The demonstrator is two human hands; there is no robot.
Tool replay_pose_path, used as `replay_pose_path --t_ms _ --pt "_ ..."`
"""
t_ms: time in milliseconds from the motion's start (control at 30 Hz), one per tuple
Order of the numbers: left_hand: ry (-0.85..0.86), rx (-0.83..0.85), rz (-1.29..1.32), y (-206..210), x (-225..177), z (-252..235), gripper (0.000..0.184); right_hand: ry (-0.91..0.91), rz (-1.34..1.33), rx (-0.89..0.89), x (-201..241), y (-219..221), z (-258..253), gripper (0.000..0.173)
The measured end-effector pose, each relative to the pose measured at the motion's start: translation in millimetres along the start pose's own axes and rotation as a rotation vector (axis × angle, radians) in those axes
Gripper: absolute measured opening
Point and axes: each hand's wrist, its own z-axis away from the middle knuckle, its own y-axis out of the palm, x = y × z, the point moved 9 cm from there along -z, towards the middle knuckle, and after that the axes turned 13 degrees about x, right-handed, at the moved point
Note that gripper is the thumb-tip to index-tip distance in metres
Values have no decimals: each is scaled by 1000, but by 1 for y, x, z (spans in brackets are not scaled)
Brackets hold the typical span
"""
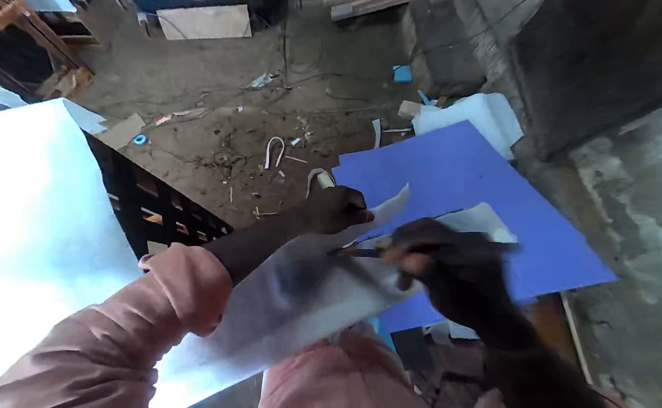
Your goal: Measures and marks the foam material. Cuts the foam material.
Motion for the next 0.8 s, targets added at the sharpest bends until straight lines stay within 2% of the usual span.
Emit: replay_pose_path --t_ms 33,67,100,200,333,400,467,533,667,800 --pt "308 -66 -101 2 26 -48 26 15 -36 3 -10 12 -3 27" --pt "515 -127 -152 5 48 -90 29 12 -60 1 -9 18 -5 27" --pt "544 -117 -178 6 63 -118 32 1 -50 -1 0 19 -7 28" --pt "464 -94 -184 5 78 -139 33 -34 -34 -53 31 15 -7 23" --pt "431 -132 -165 3 86 -140 35 23 34 -46 -5 54 -15 23" --pt "409 -177 -112 -2 106 -137 43 3 31 -98 -11 56 -13 22" --pt "251 -137 -90 -7 128 -110 58 -52 105 -141 4 48 -5 21" --pt "84 -29 -93 -11 137 -71 56 -89 121 -168 20 38 1 16" --pt "239 -29 -95 -7 139 -44 33 -75 146 -74 13 48 -5 20" --pt "242 -107 -190 -1 139 -49 30 -77 133 -34 10 60 -17 24"
